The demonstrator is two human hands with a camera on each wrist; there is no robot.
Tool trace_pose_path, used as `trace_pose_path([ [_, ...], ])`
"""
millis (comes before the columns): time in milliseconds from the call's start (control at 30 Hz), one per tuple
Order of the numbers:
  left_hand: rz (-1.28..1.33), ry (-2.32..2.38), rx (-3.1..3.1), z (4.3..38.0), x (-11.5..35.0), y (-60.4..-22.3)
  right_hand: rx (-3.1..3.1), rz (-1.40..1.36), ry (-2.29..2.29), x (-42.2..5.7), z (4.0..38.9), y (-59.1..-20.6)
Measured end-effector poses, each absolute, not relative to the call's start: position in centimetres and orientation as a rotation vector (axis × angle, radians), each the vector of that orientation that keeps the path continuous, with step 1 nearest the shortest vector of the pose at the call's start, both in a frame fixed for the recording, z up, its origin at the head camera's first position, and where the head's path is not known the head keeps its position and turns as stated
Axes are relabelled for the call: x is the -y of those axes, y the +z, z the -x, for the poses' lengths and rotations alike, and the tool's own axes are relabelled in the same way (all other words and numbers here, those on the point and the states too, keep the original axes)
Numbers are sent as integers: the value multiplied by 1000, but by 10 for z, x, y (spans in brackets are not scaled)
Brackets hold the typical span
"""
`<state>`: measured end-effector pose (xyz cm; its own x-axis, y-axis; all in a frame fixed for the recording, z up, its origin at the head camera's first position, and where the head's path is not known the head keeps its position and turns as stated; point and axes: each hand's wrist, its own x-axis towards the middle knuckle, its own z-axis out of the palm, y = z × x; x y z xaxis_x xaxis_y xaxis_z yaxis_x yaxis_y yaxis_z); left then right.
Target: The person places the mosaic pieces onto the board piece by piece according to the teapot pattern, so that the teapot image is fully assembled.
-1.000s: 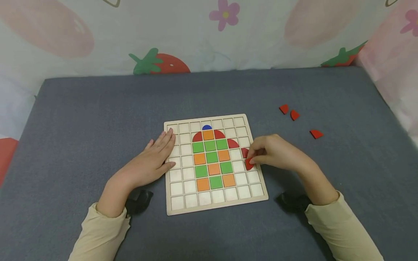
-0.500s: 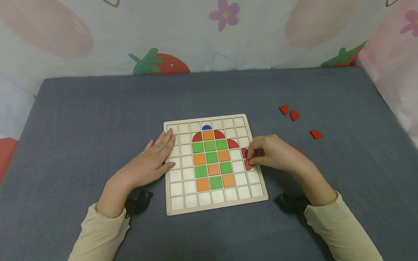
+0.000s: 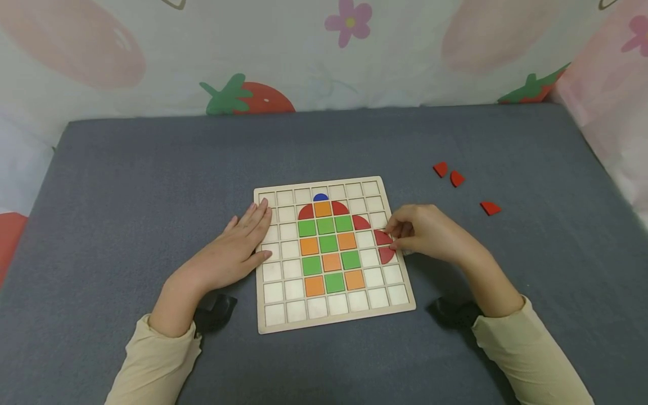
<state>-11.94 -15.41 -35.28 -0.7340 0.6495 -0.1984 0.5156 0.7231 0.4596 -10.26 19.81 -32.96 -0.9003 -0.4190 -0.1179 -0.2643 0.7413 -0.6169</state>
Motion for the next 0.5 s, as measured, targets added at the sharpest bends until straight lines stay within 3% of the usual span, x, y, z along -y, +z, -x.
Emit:
trace_pose_path([
  [500,-900,529,-2576,119,154,-352,-2613,576,-887,-201,102,-327],
])
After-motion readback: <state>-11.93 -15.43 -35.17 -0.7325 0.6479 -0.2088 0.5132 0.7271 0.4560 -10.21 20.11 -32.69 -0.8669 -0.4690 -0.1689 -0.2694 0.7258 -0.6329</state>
